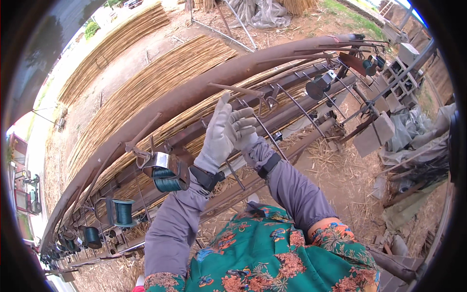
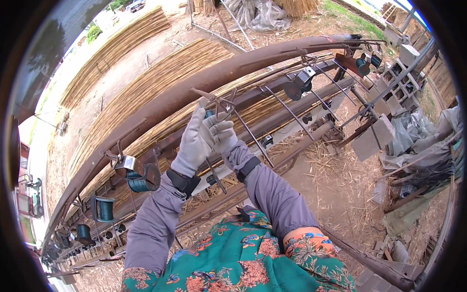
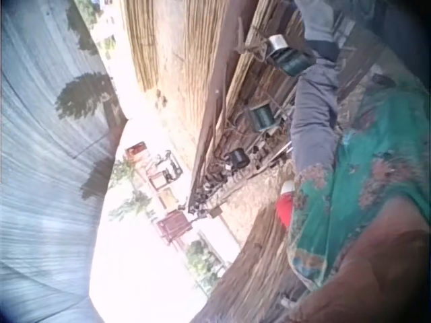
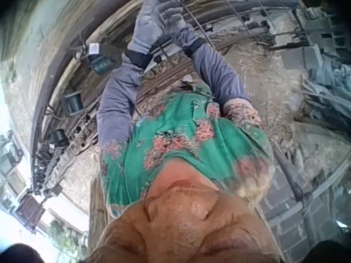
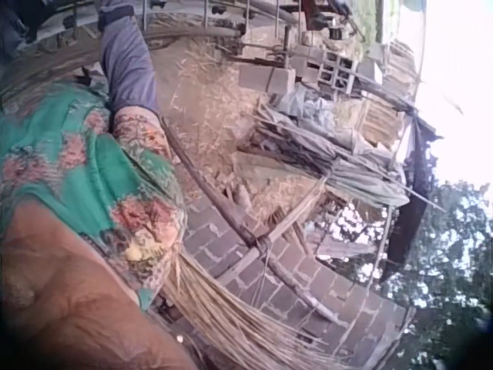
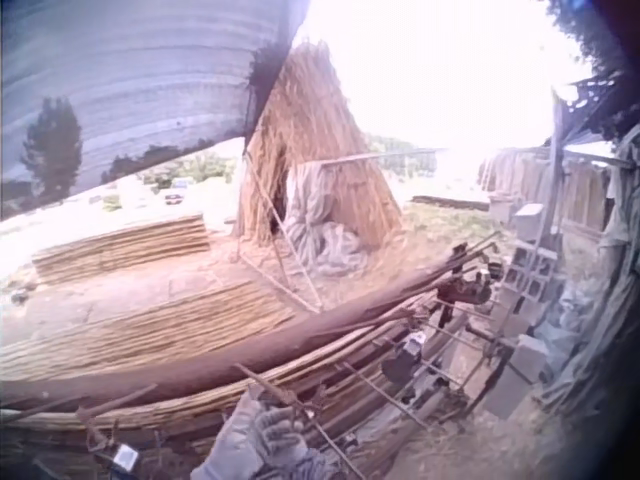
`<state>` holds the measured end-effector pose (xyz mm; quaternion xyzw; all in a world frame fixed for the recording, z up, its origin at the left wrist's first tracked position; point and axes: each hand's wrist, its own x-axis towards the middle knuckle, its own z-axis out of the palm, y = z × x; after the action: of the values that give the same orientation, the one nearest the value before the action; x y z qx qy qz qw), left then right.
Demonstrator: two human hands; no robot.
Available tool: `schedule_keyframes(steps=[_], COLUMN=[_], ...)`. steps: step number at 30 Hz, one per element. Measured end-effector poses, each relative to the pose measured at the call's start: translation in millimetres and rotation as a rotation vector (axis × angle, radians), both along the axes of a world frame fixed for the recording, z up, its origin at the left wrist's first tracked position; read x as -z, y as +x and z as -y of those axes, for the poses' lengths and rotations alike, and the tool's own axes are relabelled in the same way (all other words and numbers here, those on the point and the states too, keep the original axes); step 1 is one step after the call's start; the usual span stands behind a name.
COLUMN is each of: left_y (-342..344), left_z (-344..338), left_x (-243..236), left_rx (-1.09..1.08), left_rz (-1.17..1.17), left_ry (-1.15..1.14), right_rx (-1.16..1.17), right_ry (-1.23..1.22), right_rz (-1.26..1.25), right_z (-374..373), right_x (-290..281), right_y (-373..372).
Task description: Operating a large manual weaving machine to bind reeds into mats, including threading spools and arranging plant material.
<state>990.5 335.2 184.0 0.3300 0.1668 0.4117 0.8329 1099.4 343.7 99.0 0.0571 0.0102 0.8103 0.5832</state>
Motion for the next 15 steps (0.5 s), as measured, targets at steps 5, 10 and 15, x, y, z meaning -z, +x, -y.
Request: schedule_keyframes(steps=[5, 10, 15], left_y=[-65, -66, -18], left_z=[-43, -64, -129], left_x=[16, 32, 81], left_rx=[-0.053, -0.021, -0.246], left_rz=[-0.403, -0.585, -0.398], left_ry=[0.125, 0.120, -0.106], right_rx=[0.082, 0.047, 0.279], right_ry=[-0.091, -0.055, -0.389], right_rz=[0.025, 0.350, 0.703], right_z=[-10, 60, 79], right_x=[-1, 56, 109], right_y=[5, 24, 70])
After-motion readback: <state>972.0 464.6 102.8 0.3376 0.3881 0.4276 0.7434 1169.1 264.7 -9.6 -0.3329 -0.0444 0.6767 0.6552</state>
